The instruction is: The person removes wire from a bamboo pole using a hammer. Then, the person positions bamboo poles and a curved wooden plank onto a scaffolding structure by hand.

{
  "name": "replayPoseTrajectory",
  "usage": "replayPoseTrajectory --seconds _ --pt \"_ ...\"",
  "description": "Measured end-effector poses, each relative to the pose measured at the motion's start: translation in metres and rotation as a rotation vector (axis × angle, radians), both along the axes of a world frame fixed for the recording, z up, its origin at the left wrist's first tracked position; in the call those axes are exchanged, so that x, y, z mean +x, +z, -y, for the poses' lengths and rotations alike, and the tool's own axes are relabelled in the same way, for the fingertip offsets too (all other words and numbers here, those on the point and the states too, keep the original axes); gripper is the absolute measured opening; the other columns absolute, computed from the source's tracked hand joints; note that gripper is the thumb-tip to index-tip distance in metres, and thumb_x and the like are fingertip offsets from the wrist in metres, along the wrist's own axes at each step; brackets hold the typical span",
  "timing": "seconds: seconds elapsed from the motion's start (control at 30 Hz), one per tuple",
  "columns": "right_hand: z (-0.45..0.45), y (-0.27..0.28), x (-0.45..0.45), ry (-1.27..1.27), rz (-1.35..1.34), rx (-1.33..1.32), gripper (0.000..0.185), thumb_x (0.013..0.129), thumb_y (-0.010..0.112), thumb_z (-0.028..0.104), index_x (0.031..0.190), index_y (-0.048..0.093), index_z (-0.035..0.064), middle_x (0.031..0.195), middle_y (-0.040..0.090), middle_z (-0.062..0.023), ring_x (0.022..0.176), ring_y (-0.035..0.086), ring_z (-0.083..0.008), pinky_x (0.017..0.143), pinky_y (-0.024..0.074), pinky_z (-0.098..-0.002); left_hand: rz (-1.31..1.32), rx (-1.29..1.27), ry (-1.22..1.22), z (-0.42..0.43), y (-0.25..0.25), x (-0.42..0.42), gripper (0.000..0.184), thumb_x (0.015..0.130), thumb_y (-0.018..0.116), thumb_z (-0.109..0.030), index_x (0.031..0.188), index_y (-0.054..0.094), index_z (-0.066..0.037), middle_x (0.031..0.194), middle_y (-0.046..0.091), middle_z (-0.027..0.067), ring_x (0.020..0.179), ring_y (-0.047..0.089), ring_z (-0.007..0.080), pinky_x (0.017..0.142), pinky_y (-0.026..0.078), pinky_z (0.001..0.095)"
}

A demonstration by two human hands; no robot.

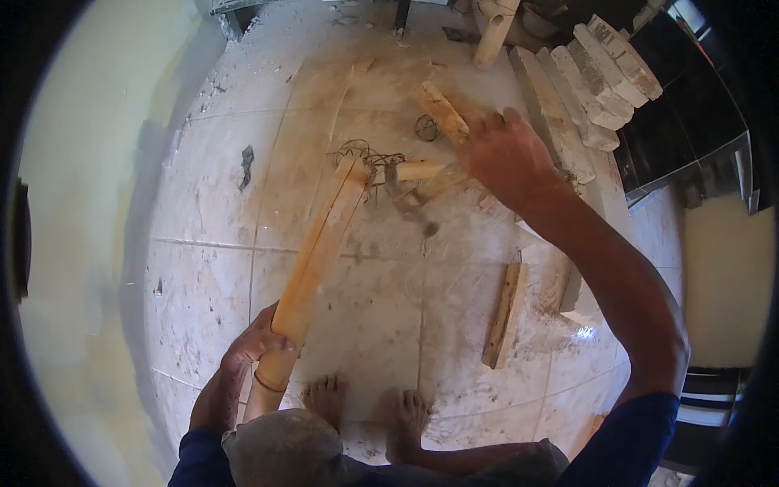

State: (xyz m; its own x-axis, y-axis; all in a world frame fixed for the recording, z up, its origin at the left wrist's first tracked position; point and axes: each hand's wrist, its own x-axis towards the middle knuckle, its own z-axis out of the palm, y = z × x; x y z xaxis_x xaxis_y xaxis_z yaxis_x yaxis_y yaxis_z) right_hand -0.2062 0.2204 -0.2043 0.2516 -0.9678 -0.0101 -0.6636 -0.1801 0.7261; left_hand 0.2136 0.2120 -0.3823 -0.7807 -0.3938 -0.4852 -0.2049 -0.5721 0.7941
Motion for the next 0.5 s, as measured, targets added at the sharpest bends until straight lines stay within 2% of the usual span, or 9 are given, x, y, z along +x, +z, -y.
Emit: replayPoseTrajectory --seconds 0.13,0.2,0.23,0.27,0.33,0.37,0.43,0.47,0.5 --pt "0.011 0.004 -0.013 -0.091 -0.012 0.196 0.01 0.074 0.064 0.009 0.083 0.066 0.0134 0.084 0.063 -0.0073 0.088 0.063 -0.0204 0.079 0.0467 -0.0357 -0.01 0.052 0.006 -0.002 -0.01 0.0 0.076 0.061 0.071 -0.011 0.131 0.044 0.001 0.101 0.059 0.0063 0.083 0.061 0.0149 0.073 0.054 0.0306" --pt "-0.001 -0.007 0.003 0.168 0.172 0.251 0.011 0.074 0.064 0.009 0.084 0.065 0.0139 0.081 0.063 -0.0075 0.082 0.063 -0.0212 0.076 0.0467 -0.0383 0.04 -0.041 0.046 -0.004 -0.006 -0.005 0.072 0.061 0.071 -0.011 0.127 0.047 0.002 0.097 0.06 0.008 0.08 0.062 0.0165 0.07 0.055 0.0318" --pt "-0.004 -0.011 0.011 0.158 0.176 0.252 0.011 0.074 0.064 0.009 0.084 0.065 0.0139 0.081 0.063 -0.0075 0.082 0.063 -0.0212 0.076 0.0467 -0.0383 0.076 -0.155 0.112 -0.003 -0.005 -0.008 0.068 0.06 0.072 -0.012 0.123 0.05 0.002 0.093 0.061 0.0097 0.076 0.063 0.0182 0.067 0.056 0.0331" --pt "-0.009 -0.018 0.02 0.101 0.246 0.324 0.011 0.074 0.065 0.009 0.084 0.064 0.0138 0.081 0.063 -0.007 0.081 0.064 -0.0218 0.073 0.0468 -0.039 0.08 -0.156 0.103 -0.001 -0.013 -0.003 0.068 0.06 0.072 -0.012 0.123 0.05 0.002 0.093 0.061 0.0097 0.076 0.063 0.0182 0.067 0.056 0.0331" --pt "-0.025 -0.036 0.024 -0.108 0.452 0.41 0.013 0.073 0.066 0.011 0.085 0.063 0.0129 0.079 0.063 -0.0077 0.077 0.064 -0.0248 0.068 0.0473 -0.041 -0.154 0.293 0.072 0.01 -0.034 0.015 0.065 0.058 0.074 -0.017 0.116 0.052 0.003 0.083 0.063 0.0148 0.067 0.064 0.0236 0.059 0.056 0.0354" --pt "-0.036 -0.047 0.016 -0.244 0.573 0.431 0.014 0.073 0.066 0.013 0.086 0.062 0.0121 0.078 0.064 -0.0087 0.074 0.065 -0.0272 0.065 0.0478 -0.0424 -0.156 0.289 0.084 0.012 -0.034 0.017 0.065 0.058 0.074 -0.017 0.116 0.052 0.003 0.083 0.063 0.0148 0.067 0.064 0.0236 0.059 0.056 0.0354" --pt "-0.067 -0.071 0.01 -0.397 0.809 0.276 0.018 0.072 0.07 0.018 0.084 0.061 0.0094 0.074 0.063 -0.0118 0.072 0.064 -0.0325 0.064 0.0487 -0.0447 -0.252 0.442 0.139 0.008 -0.031 0.016 0.067 0.055 0.075 -0.024 0.112 0.052 0.003 0.077 0.062 0.0194 0.06 0.064 0.0281 0.054 0.055 0.0373" --pt "-0.075 -0.067 0.019 -0.58 0.959 0.246 0.025 0.072 0.074 0.024 0.087 0.061 0.008 0.074 0.064 -0.0148 0.071 0.062 -0.037 0.067 0.0487 -0.0453 -0.259 0.434 0.157 0.008 -0.032 0.015 0.067 0.055 0.075 -0.024 0.112 0.052 0.003 0.077 0.062 0.0194 0.06 0.064 0.0281 0.054 0.055 0.0373" --pt "-0.082 -0.066 0.019 -0.625 1.033 0.235 0.033 0.072 0.077 0.027 0.088 0.06 0.0043 0.073 0.063 -0.0137 0.069 0.063 -0.0319 0.065 0.0481 -0.042 -0.263 0.444 0.144 0.008 -0.034 0.014 0.076 0.054 0.074 -0.024 0.12 0.046 0.003 0.076 0.061 0.0211 0.057 0.063 0.0292 0.052 0.055 0.0378"
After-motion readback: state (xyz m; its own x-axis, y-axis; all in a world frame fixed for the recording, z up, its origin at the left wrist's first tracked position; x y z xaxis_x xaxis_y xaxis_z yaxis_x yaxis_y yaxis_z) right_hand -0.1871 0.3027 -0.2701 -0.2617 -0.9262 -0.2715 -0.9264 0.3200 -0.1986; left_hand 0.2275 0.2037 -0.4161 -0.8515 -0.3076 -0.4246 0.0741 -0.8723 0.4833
